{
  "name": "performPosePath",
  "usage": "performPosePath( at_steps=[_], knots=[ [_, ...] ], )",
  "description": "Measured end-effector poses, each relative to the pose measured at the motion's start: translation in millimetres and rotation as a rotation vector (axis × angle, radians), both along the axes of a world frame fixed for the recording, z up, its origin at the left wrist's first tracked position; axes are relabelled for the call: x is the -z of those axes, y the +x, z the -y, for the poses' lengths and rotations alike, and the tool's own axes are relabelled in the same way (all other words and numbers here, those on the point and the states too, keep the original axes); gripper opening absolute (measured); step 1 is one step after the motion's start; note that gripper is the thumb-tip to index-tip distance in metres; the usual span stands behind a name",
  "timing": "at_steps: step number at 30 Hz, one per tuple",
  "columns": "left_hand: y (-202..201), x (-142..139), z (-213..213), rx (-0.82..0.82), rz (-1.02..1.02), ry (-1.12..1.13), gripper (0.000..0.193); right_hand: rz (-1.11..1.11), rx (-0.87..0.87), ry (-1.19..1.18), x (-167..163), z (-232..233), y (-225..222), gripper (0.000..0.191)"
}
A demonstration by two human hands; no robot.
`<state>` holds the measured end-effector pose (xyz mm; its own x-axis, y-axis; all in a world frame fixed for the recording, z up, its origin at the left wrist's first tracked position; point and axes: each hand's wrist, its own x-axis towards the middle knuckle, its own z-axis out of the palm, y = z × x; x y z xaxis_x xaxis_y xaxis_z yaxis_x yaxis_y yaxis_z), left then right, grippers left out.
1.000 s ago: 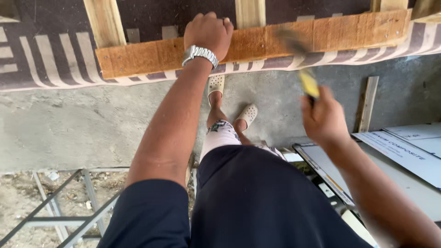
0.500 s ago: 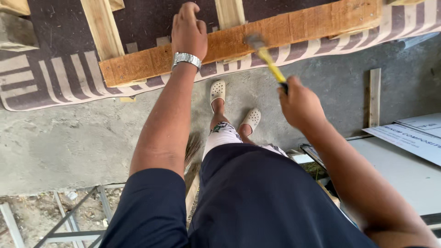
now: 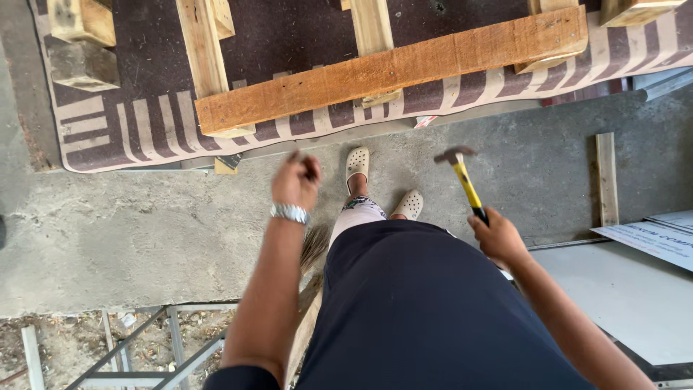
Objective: The person hammers nails into a wooden pallet-style frame resting on a padded workbench, holding nails in place with one hand while driving them with a claw hammer. They reposition the frame, pull out and re-set nails, and continue hammering along the wooden rails.
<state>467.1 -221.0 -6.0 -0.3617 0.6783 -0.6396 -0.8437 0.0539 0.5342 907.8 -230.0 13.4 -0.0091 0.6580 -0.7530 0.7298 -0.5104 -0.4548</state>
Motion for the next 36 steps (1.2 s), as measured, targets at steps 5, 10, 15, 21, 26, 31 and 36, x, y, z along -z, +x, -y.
performPosePath(
  at_steps=[5,10,15,21,26,31,36],
  knots=[
    [48.8,46.6,81.7,0.136,0.206,-0.076,0.040,0.078,-0.163,-0.024,62.9,40.6,36.8,0.042],
    [53.7,29.7,82.7,0.325,0.172,-0.189,0.038,0.080,-0.262,-0.017,73.3,39.9,31.1,0.043],
    [46.1,0.4,48.1,0.390,0.093,-0.124,0.046,0.088,-0.258,-0.037,56.9,29.1,7.4,0.044],
    [47.2,-18.7,18.8,0.567,0.116,-0.104,0.037,0.035,-0.154,-0.023,41.0,35.5,-3.8,0.042],
    [38.9,-15.6,0.6,0.625,0.155,0.003,0.024,0.031,-0.043,-0.024,42.3,39.7,-20.6,0.041],
    [15.9,-17.3,-21.2,0.675,0.205,0.118,0.014,0.026,0.003,-0.026,45.3,38.0,-57.1,0.039],
    [-9.3,-38.5,-64.2,0.781,0.101,0.139,0.020,0.030,0.029,-0.028,37.2,36.8,-97.2,0.039]
  ],
)
